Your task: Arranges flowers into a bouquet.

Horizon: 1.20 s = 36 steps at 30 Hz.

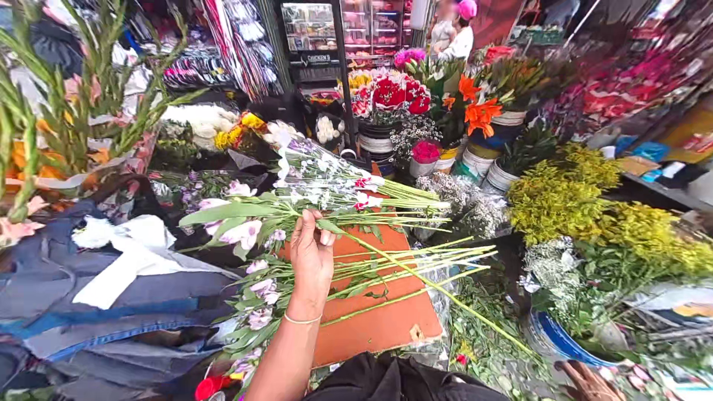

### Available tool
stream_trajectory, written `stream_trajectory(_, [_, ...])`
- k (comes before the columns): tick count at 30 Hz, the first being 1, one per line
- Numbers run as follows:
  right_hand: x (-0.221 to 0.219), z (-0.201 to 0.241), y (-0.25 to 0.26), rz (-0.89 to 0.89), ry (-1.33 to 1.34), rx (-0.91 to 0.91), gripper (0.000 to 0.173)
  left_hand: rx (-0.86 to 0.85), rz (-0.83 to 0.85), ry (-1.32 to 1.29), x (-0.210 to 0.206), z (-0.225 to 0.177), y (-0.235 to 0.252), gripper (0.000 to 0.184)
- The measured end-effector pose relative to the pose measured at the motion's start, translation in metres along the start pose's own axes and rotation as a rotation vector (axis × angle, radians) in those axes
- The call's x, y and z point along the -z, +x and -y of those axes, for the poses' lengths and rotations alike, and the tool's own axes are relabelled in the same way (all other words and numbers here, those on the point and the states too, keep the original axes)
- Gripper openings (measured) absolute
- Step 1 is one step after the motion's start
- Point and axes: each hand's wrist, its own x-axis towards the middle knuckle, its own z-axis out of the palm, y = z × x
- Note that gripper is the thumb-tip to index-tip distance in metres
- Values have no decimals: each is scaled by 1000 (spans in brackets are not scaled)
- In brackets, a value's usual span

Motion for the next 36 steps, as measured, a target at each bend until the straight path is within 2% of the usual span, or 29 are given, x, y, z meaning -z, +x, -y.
stream_trajectory(1, [12, -3, -2, -12, 46, -26, 58, 12, 36, -36, -3, -3, -3, 38])
stream_trajectory(3, [41, 12, 4, -336, 168, 168, 50, 71, 150, -117, -14, 2, -19, 36])
stream_trajectory(4, [62, 41, 10, -493, 232, 323, 43, 101, 209, -152, -22, 8, -29, 34])
stream_trajectory(5, [83, 81, 14, -585, 294, 473, 47, 130, 260, -176, -30, 14, -38, 31])
stream_trajectory(6, [101, 125, 15, -571, 405, 619, 55, 155, 313, -187, -36, 18, -46, 29])
stream_trajectory(8, [113, 201, 14, -263, 630, 927, 69, 173, 372, -196, -44, 20, -57, 26])
stream_trajectory(10, [95, 251, 14, -53, 758, 1070, 55, 150, 357, -171, -39, 9, -59, 25])
stream_trajectory(11, [83, 263, 13, -39, 799, 1086, 44, 130, 332, -138, -30, 1, -57, 23])
stream_trajectory(13, [73, 261, 13, -154, 749, 1016, 31, 127, 280, -47, -1, -13, -54, 22])
stream_trajectory(16, [81, 226, 27, -328, 494, 941, 33, 245, 157, 37, 66, -20, -69, 16])
stream_trajectory(19, [101, 206, 47, -301, 305, 973, 35, 331, -29, 14, 131, -23, -97, 18])
stream_trajectory(23, [112, 227, 73, -177, 239, 1040, 24, 425, -155, 91, 183, -38, -142, 17])
stream_trajectory(25, [113, 252, 91, -145, 260, 1074, 21, 266, -261, 77, 201, -45, -149, 8])
stream_trajectory(28, [106, 296, 111, -154, 270, 1138, 23, 80, -255, 105, 216, -63, -145, 34])
stream_trajectory(31, [84, 317, 141, -228, 237, 1183, 25, 49, -294, 230, 229, -72, -126, 61])
stream_trajectory(33, [64, 317, 163, -263, 215, 1151, 25, 42, -354, 396, 243, -73, -117, 76])
stream_trajectory(36, [48, 317, 181, -265, 202, 1079, 25, -108, -480, 524, 266, -68, -124, 67])
